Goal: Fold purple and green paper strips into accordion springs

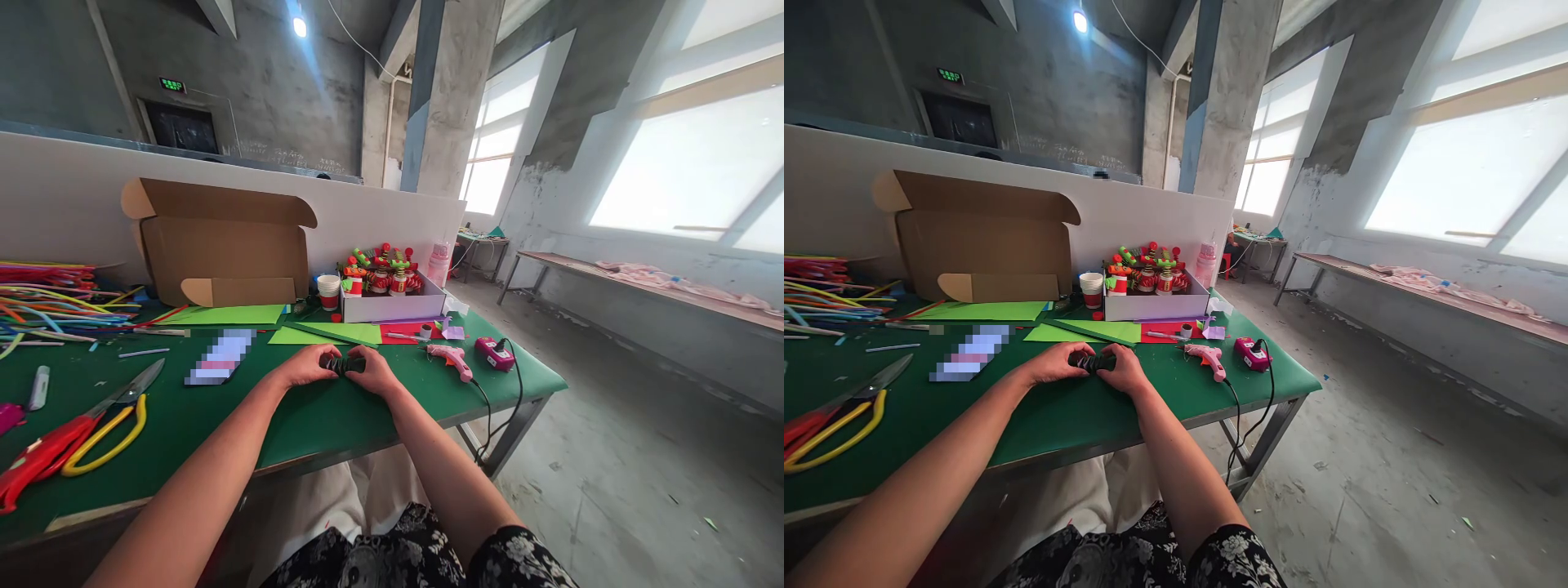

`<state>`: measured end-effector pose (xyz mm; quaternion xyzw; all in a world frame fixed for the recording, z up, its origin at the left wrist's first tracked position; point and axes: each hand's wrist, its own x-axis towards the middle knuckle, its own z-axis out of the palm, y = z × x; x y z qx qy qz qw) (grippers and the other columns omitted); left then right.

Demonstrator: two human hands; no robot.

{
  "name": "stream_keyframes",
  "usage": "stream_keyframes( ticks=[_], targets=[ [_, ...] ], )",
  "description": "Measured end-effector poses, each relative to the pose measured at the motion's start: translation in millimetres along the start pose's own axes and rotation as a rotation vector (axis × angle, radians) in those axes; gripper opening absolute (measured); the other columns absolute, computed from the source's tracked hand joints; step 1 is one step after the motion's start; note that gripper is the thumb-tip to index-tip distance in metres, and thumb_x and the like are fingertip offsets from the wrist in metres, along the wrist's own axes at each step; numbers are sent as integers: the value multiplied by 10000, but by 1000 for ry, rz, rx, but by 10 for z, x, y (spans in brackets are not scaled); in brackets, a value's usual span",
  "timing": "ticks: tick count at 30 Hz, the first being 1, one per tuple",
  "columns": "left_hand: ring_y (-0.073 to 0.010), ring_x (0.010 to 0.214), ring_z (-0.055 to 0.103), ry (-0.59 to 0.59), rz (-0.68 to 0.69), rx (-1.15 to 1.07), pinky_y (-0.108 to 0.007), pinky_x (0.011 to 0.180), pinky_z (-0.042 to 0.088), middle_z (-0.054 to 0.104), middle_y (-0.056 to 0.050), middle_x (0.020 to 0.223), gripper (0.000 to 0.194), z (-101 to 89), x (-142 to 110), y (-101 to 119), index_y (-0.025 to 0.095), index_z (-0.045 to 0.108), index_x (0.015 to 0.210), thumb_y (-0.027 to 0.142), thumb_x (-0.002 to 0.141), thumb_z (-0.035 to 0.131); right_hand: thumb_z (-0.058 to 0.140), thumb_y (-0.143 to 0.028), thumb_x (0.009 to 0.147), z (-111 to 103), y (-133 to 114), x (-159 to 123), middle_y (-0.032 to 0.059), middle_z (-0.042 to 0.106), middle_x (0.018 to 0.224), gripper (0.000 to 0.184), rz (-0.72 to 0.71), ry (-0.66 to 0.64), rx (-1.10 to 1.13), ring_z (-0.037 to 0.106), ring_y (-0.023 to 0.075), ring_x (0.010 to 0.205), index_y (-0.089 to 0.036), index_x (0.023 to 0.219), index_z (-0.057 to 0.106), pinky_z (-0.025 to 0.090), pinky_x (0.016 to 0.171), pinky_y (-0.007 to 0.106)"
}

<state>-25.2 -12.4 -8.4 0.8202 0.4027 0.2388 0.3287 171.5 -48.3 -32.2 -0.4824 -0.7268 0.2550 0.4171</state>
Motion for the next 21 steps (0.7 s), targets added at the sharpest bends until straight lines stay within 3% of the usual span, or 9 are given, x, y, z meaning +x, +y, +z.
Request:
stream_keyframes(
  ticks=[10,17,21],
  targets=[
    [-213,639,601,23,21,87,-275,545,422,679,-25,678,261,-32,-13,27,224,712,773,404,587,684,710,-115,653,-13,-30,-12,18,692,880,242,4,8,11,627,233,910,-258,847,689,479,890,402],
    [-205,623,593,17,9,86,-269,532,420,665,-17,660,301,-36,-17,15,222,713,769,459,585,703,701,-86,633,-4,-11,-15,11,695,878,284,25,29,35,629,232,905,-265,853,702,483,900,404],
    [-220,689,624,34,-3,23,-296,603,477,695,-27,755,466,-37,-24,15,222,703,899,524,547,750,688,-88,625,-13,-37,-22,11,700,895,318,14,7,70,631,237,912,-268,886,707,485,901,404]
  ],
)
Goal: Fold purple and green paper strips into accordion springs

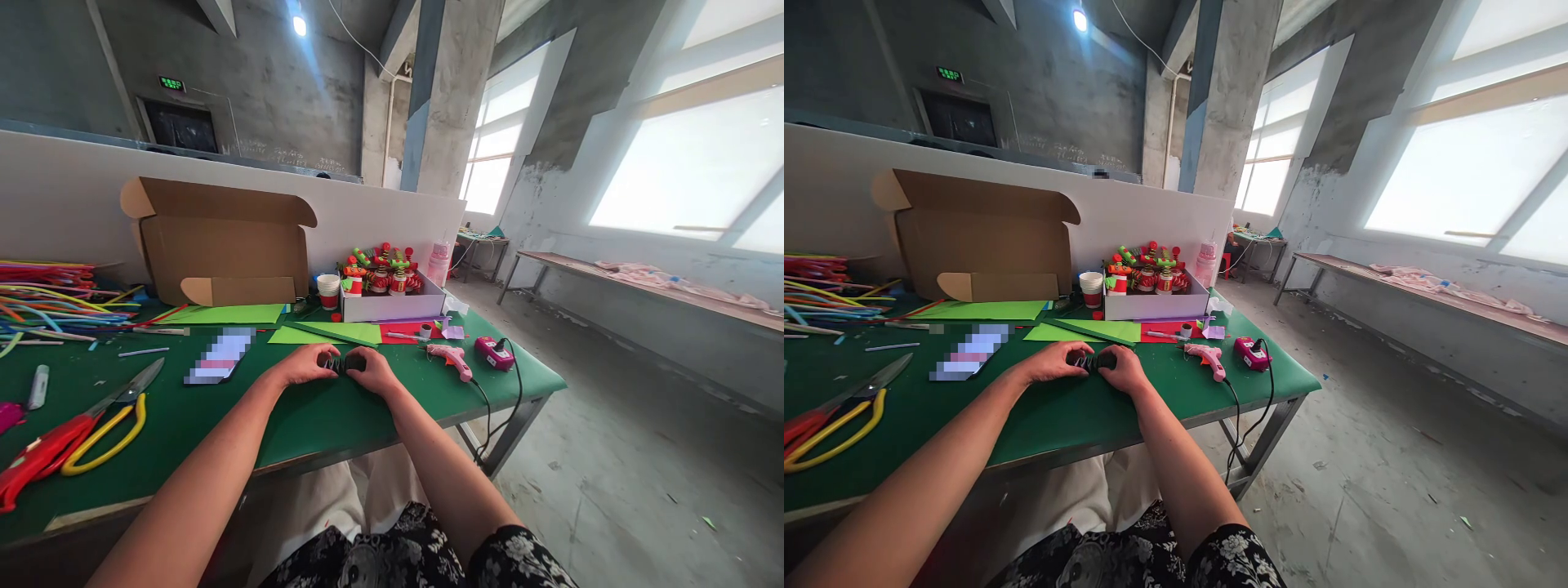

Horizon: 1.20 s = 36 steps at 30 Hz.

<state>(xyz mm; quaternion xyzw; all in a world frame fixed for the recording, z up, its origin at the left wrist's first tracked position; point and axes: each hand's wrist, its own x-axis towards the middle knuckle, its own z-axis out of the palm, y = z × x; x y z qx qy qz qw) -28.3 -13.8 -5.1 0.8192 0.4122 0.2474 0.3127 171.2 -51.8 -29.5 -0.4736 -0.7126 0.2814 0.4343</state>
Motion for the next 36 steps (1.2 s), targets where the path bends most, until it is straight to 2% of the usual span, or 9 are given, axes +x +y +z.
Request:
stream_keyframes(
  ticks=[4,8,13,16,20,23,29,33,36],
  targets=[
    [-231,800,650,182,-2,-86,-322,704,508,713,-51,860,579,-58,-7,4,208,677,1003,655,635,658,614,-62,643,-8,-27,-1,23,699,982,405,26,-9,-15,630,242,971,-255,989,698,477,925,401],
    [-233,781,660,310,-62,-80,-324,714,505,723,-48,783,519,-102,-1,-41,213,681,814,700,718,529,671,-85,632,0,-21,4,50,695,1011,413,1,-37,-111,606,277,1013,-249,1010,700,453,945,432],
    [-227,655,641,225,-147,-114,-318,600,492,685,-59,638,595,-57,16,-102,202,662,662,773,674,495,700,-125,687,14,4,13,82,692,962,298,-28,-58,-216,606,285,974,-217,970,708,459,913,447],
    [-216,657,631,205,-147,-150,-306,591,486,687,-57,660,621,-48,5,-70,194,676,703,793,658,521,705,-136,702,17,15,15,67,686,945,268,-16,-35,-202,616,260,944,-221,956,699,480,895,430],
    [-170,606,599,223,-250,-234,-270,535,443,697,-60,784,690,-84,-44,43,176,670,828,827,665,508,653,-109,720,21,14,12,23,662,979,345,-7,65,-57,636,185,872,-256,1032,674,529,828,346],
    [-147,574,592,155,-294,-376,-244,485,399,683,-70,865,734,-103,-85,134,162,650,907,837,634,548,586,-83,726,21,-5,12,7,642,1038,405,-33,93,48,649,138,799,-273,1076,659,548,766,290],
    [-116,566,557,-39,-190,-568,-238,502,399,697,-57,889,609,-82,-114,201,166,620,1001,599,602,776,575,-114,720,35,-33,16,7,632,1012,375,-110,115,147,655,136,797,-264,1053,661,554,777,284],
    [-136,590,565,15,-133,-521,-275,583,455,644,7,708,504,-59,-70,162,167,616,965,479,608,787,566,-118,714,43,-51,4,27,629,1082,412,-114,53,255,649,147,844,-255,1094,644,553,797,296],
    [-171,705,609,130,-9,-434,-311,681,494,662,-13,784,423,-42,-25,142,181,618,903,449,607,757,595,-191,754,24,-79,-7,31,645,1074,374,4,19,434,652,151,833,-244,1124,620,548,818,321]
  ],
)
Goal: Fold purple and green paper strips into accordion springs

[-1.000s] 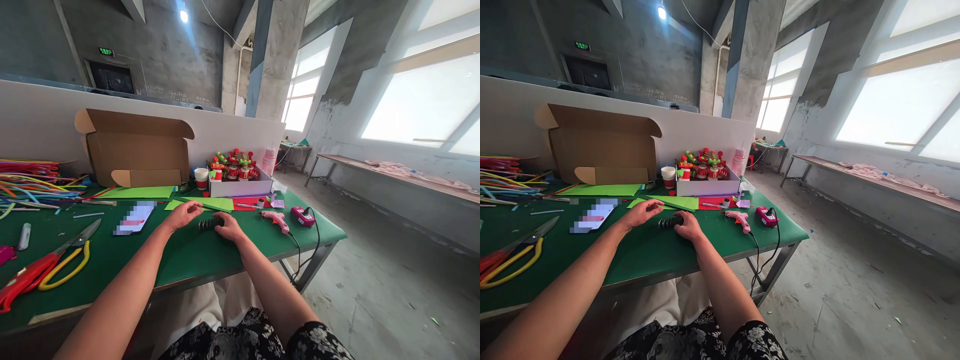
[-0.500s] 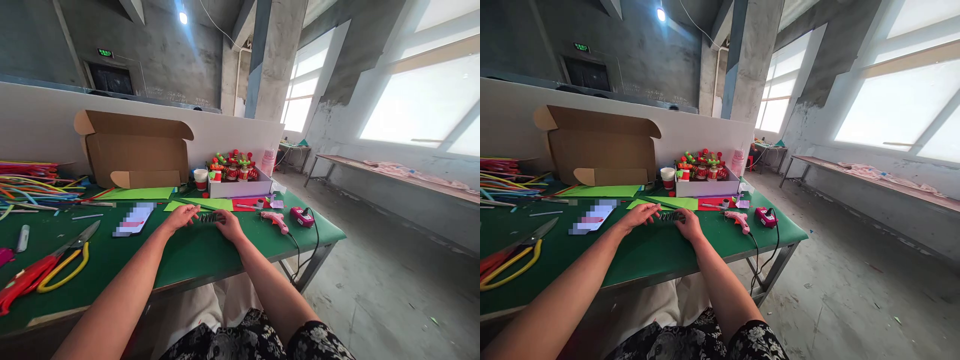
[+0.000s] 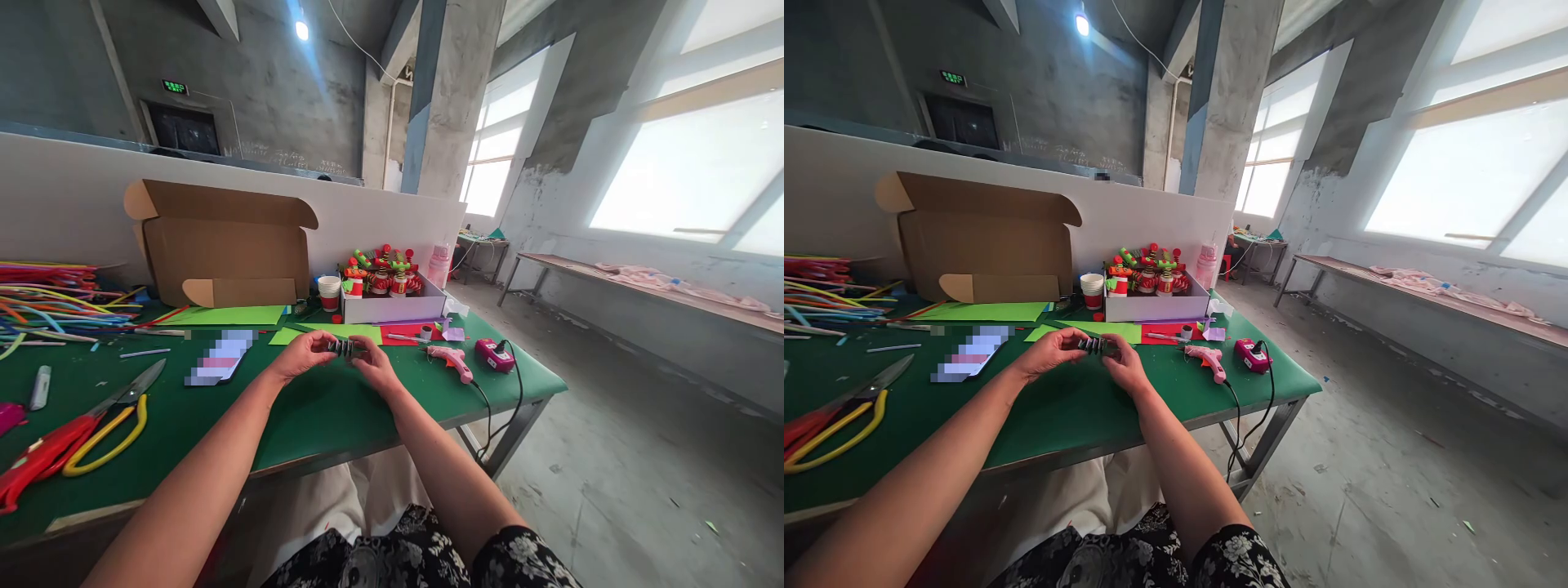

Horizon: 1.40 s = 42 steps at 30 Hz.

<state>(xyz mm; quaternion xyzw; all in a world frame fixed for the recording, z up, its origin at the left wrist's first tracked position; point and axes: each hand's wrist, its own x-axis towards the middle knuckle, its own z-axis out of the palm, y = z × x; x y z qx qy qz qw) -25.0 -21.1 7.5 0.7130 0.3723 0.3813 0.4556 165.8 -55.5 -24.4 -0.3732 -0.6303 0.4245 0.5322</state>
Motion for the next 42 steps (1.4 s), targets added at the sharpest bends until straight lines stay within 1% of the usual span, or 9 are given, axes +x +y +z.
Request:
stream_keyframes(
  ticks=[4,9,16,20,23,26,29,36,42],
  targets=[
    [-190,753,621,88,164,193,-318,726,497,679,-23,828,308,26,15,4,199,634,891,405,666,677,644,-388,802,-9,-36,-7,46,680,975,298,124,37,81,650,175,872,-208,1039,645,528,828,327],
    [-178,702,609,85,225,331,-304,688,495,682,-16,829,245,62,-15,20,217,642,898,377,714,618,713,-381,738,-9,14,22,26,698,897,312,97,64,3,653,183,887,-206,988,648,506,853,329],
    [-227,873,640,91,93,206,-363,771,519,668,-93,1132,550,22,-1,5,207,608,1070,533,638,708,688,-278,730,-36,89,46,9,701,860,256,20,68,-103,669,185,858,-223,973,634,514,858,345],
    [-251,943,638,76,-26,69,-361,753,506,680,-112,1093,502,-34,-26,30,191,599,1041,572,715,632,671,-260,745,-48,74,41,7,705,871,244,-13,69,-179,673,185,857,-236,985,633,522,858,351],
    [-243,921,637,-8,-77,49,-330,701,493,680,-93,1059,483,-36,-42,43,199,587,1017,520,673,697,663,-256,750,-49,73,47,11,707,897,241,-16,78,-182,674,182,868,-233,987,627,524,856,345],
    [-227,877,635,-72,-69,54,-328,728,492,685,-46,920,478,1,-36,37,206,569,972,441,598,754,660,-279,755,-43,89,54,7,702,892,241,-7,72,-165,669,176,860,-231,987,617,527,831,330],
    [-206,820,632,-66,-25,57,-338,756,493,672,-17,827,412,43,-27,31,208,558,944,423,631,716,657,-303,758,-34,104,54,-8,687,840,230,12,72,-152,653,164,821,-229,970,604,525,795,314],
    [-216,807,641,-12,27,97,-340,712,514,670,-32,824,371,51,-27,33,195,604,997,416,699,630,687,-282,737,-18,83,28,-8,666,837,275,36,17,-126,599,123,687,-223,997,622,496,710,276],
    [-229,823,647,22,35,114,-351,732,520,704,-58,873,422,50,-16,27,179,651,1031,431,692,629,665,-430,783,-3,19,12,14,662,923,302,85,37,-6,599,116,671,-228,1006,639,490,601,238]
  ],
)
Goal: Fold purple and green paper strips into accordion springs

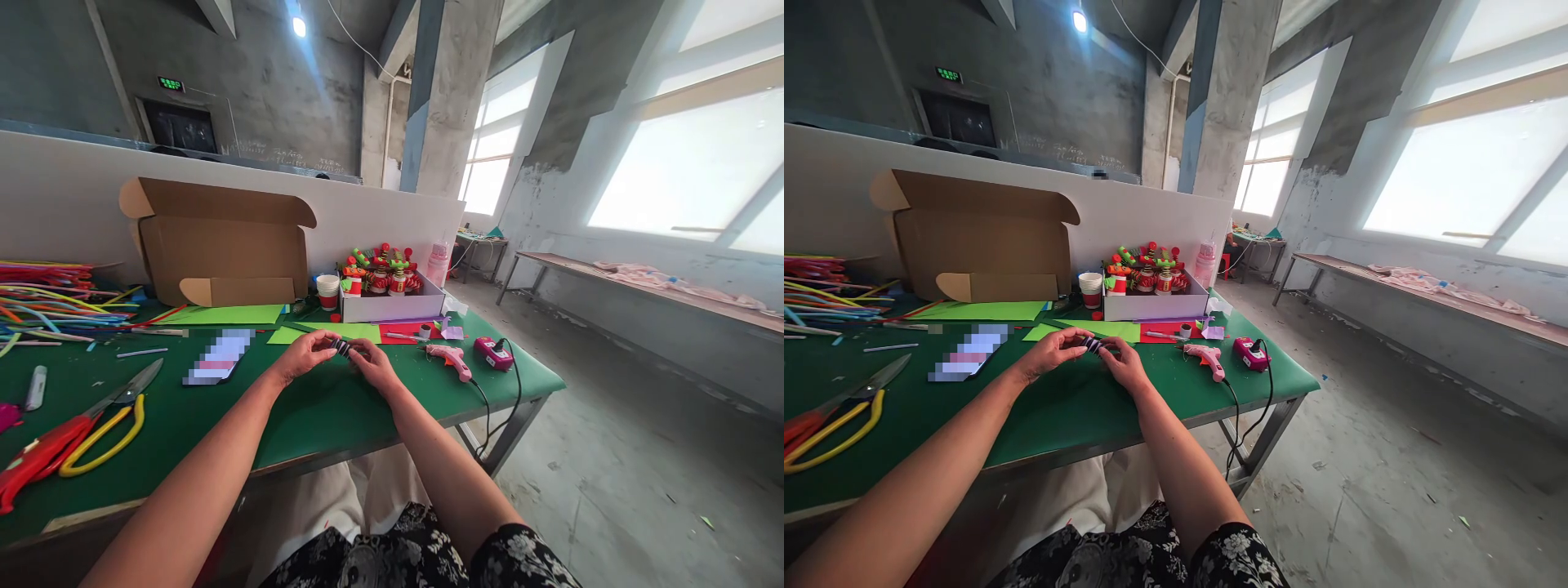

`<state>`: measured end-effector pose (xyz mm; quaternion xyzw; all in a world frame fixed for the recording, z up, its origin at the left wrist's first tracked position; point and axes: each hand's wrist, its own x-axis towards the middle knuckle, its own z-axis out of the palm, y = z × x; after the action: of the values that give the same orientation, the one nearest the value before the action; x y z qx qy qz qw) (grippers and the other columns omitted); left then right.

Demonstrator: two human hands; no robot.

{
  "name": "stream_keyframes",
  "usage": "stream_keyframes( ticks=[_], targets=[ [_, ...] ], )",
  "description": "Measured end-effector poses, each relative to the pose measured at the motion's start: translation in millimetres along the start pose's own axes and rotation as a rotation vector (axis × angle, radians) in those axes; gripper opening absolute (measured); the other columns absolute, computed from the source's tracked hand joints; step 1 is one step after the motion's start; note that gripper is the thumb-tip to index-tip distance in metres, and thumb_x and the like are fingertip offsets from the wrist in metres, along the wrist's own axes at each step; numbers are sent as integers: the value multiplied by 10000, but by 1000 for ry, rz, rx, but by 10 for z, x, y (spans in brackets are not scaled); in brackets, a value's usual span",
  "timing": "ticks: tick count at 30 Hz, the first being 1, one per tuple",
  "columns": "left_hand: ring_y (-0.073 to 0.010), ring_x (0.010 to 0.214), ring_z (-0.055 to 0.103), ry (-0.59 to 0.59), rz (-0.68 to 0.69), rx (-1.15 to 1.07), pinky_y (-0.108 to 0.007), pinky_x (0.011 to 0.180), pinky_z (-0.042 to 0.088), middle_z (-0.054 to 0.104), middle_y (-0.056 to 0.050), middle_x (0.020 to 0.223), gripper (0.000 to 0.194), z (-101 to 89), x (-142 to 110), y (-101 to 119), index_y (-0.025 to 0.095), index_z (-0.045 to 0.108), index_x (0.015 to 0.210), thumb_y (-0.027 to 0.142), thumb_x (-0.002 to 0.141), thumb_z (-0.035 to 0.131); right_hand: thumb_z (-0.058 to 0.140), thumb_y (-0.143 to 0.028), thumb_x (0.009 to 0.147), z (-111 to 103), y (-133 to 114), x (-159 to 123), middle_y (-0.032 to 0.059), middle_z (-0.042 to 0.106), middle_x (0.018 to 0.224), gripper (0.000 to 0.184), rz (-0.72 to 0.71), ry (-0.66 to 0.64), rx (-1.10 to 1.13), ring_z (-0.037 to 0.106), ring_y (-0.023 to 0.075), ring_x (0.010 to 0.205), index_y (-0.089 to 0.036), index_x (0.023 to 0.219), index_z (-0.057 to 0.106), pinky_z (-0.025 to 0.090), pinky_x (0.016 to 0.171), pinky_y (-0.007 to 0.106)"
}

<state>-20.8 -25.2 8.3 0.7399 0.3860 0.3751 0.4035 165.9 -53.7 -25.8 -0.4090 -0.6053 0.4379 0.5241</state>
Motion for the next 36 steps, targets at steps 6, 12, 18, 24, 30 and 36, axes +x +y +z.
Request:
stream_keyframes(
  ticks=[6,12,18,24,30,36],
  targets=[
    [-241,843,640,-21,3,50,-350,742,510,701,-54,836,423,6,-7,25,179,687,996,456,680,632,706,-433,724,1,-7,1,2,661,821,264,20,-11,-12,573,109,613,-203,826,624,478,548,234],
    [-229,799,629,-20,25,71,-329,695,500,694,-50,804,408,18,-10,12,179,694,988,460,702,616,699,-427,722,13,-6,0,-18,638,728,256,62,-15,18,566,100,547,-204,806,606,461,508,228],
    [-229,798,632,-16,47,79,-336,707,504,699,-47,803,385,27,-6,-3,185,697,982,452,715,621,742,-437,676,9,-24,-7,-32,616,672,294,79,-14,68,544,84,492,-202,788,607,433,471,217],
    [-239,835,645,-28,19,39,-346,733,518,700,-43,807,383,44,-7,3,186,694,969,460,709,633,799,-422,607,6,-22,3,-39,600,588,302,106,-9,44,523,94,485,-199,728,635,437,488,236],
    [-221,796,644,-53,-32,-82,-348,733,524,694,-48,810,438,71,-36,56,168,675,1034,490,739,650,838,-433,536,6,-60,4,-56,543,485,329,143,4,101,454,85,455,-190,664,656,386,488,238],
    [-195,750,631,122,82,-32,-333,716,517,675,-50,848,472,53,-18,56,176,635,1023,570,764,617,857,-466,501,-27,-104,-3,-40,578,567,386,155,57,271,471,85,506,-181,665,654,403,540,245]
  ],
)
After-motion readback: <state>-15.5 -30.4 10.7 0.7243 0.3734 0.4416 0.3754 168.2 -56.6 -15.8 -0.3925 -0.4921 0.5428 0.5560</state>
